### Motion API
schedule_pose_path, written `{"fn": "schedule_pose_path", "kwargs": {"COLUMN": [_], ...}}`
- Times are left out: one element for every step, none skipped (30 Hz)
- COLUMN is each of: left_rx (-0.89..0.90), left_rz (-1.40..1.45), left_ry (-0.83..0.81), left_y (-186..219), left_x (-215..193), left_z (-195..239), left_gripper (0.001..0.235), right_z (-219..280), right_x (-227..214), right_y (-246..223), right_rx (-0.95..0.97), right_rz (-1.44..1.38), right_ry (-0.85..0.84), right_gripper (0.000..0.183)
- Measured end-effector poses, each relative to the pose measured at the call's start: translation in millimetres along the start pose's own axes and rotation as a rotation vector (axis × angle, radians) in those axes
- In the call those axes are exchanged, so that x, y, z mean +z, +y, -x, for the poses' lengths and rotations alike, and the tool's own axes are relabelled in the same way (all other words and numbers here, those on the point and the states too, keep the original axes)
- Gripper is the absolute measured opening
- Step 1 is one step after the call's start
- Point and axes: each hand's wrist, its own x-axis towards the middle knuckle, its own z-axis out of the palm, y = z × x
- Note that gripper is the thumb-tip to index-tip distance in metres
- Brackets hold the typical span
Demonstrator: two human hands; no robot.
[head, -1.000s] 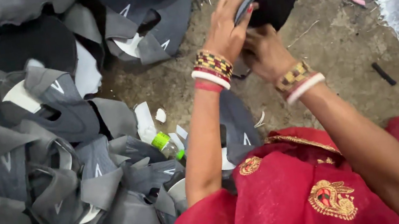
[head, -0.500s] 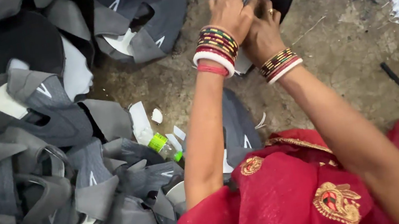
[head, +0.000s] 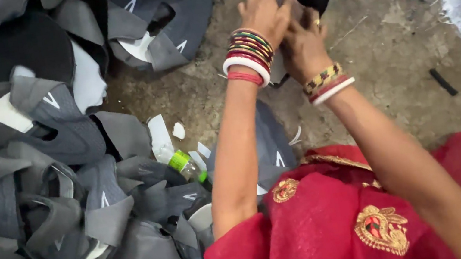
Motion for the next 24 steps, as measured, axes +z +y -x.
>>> {"fn": "schedule_pose_path", "kwargs": {"left_rx": [-0.029,-0.056,-0.056,0.011,0.079,0.077,0.057,0.045,0.05,0.04,0.03,0.031,0.039,0.041,0.034,0.069,0.105,0.107,0.115,0.13,0.14,0.089,0.039,0.043], "left_rz": [0.015,0.021,0.016,0.03,0.043,0.043,0.1,0.159,0.163,0.185,0.208,0.206,0.236,0.266,0.267,0.304,0.341,0.345,0.377,0.404,0.403,0.458,0.51,0.513], "left_ry": [0.013,0.038,0.051,0.084,0.117,0.108,0.109,0.111,0.103,0.113,0.122,0.121,0.171,0.225,0.229,0.29,0.351,0.341,0.331,0.342,0.351,0.242,0.131,0.125], "left_y": [4,4,7,9,11,13,15,20,25,26,27,29,30,31,24,16,8,9,12,13,29,45,60,68], "left_x": [-3,-12,-12,-11,-8,-13,-17,-21,-25,-34,-43,-49,-55,-59,-54,-51,-49,-53,-57,-63,-80,-96,-112,-116], "left_z": [3,3,9,16,23,34,45,52,67,75,83,91,100,112,121,127,131,139,147,149,149,152,155,157], "left_gripper": [0.052,0.053,0.053,0.052,0.05,0.05,0.051,0.053,0.053,0.054,0.055,0.055,0.054,0.054,0.054,0.05,0.046,0.046,0.046,0.045,0.045,0.05,0.055,0.055], "right_z": [14,21,24,29,34,39,44,48,52,46,39,33,28,25,26,21,17,36,54,63,56,53,49,51], "right_x": [-11,-20,-43,-65,-86,-70,-54,-40,-31,-20,-9,-8,-6,-3,-6,-7,-9,8,24,40,36,34,32,0], "right_y": [-5,-13,-26,-39,-51,-45,-40,-32,-30,-28,-27,-24,-22,-20,-26,-33,-40,-38,-37,-34,-34,-37,-39,-50], "right_rx": [-0.003,-0.017,-0.03,-0.028,-0.027,-0.02,-0.055,-0.088,-0.078,-0.13,-0.18,-0.179,-0.167,-0.161,-0.166,-0.188,-0.209,-0.198,-0.208,-0.237,-0.243,-0.236,-0.228,-0.221], "right_rz": [0.003,0.003,0.002,-0.05,-0.101,-0.104,-0.081,-0.053,-0.051,0.071,0.194,0.193,0.144,0.096,0.095,0.043,-0.01,-0.01,0.03,0.074,0.08,0.053,0.025,0.029], "right_ry": [-0.033,-0.058,-0.051,-0.128,-0.205,-0.209,-0.247,-0.279,-0.277,-0.266,-0.254,-0.253,-0.24,-0.234,-0.24,-0.197,-0.153,-0.154,-0.161,-0.159,-0.149,-0.152,-0.156,-0.154], "right_gripper": [0.044,0.048,0.048,0.051,0.054,0.054,0.052,0.05,0.05,0.047,0.045,0.045,0.043,0.041,0.041,0.045,0.049,0.049,0.052,0.056,0.056,0.05,0.045,0.045]}}
